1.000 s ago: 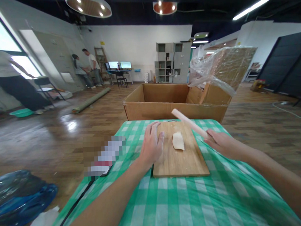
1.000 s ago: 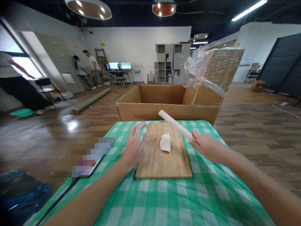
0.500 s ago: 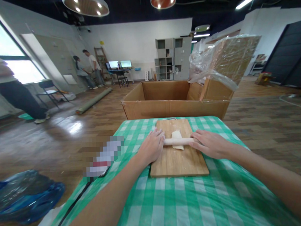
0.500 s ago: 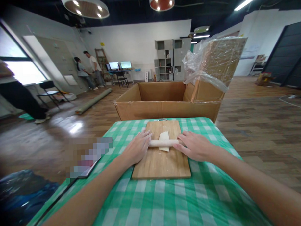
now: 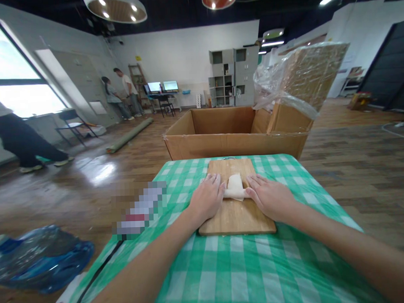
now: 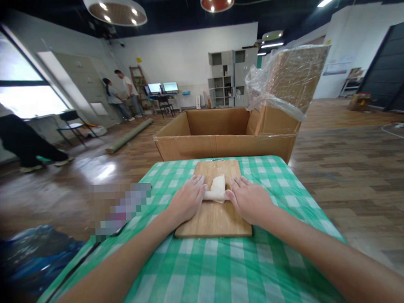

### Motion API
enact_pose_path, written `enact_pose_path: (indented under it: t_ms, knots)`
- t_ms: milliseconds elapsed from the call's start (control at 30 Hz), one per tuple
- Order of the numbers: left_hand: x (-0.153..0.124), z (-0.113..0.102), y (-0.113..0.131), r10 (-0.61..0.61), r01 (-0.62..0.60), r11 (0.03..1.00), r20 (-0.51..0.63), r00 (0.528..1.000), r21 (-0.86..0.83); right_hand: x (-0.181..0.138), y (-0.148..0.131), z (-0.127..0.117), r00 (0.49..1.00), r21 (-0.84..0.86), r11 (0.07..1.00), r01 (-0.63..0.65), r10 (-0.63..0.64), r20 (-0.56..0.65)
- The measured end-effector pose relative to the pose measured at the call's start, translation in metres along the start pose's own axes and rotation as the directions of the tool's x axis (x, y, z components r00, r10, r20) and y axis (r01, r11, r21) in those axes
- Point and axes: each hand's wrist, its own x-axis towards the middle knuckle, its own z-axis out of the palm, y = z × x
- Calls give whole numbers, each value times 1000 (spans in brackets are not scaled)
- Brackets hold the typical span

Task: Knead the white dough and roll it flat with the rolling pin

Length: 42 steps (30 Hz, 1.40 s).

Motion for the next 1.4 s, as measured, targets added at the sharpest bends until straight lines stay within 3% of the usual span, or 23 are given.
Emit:
enact_pose_path:
  t_ms: [400,900,1133,1400]
  knots:
    - [-15,-10,10,-11,11,1000,60,998,3,-13,-4,1,1000,24,1000,8,-8,6]
    - [-2,-3,14,-206,196,961,31,978,194,9,5,-1,998,-162,985,-55,49,-39]
    - [19,-8,4,-100,62,971,155,983,230,39,19,-9,999,-113,994,-2,8,52]
    - [44,1,-14,-61,25,973,153,986,228,69,50,11,968,-138,970,202,-175,182]
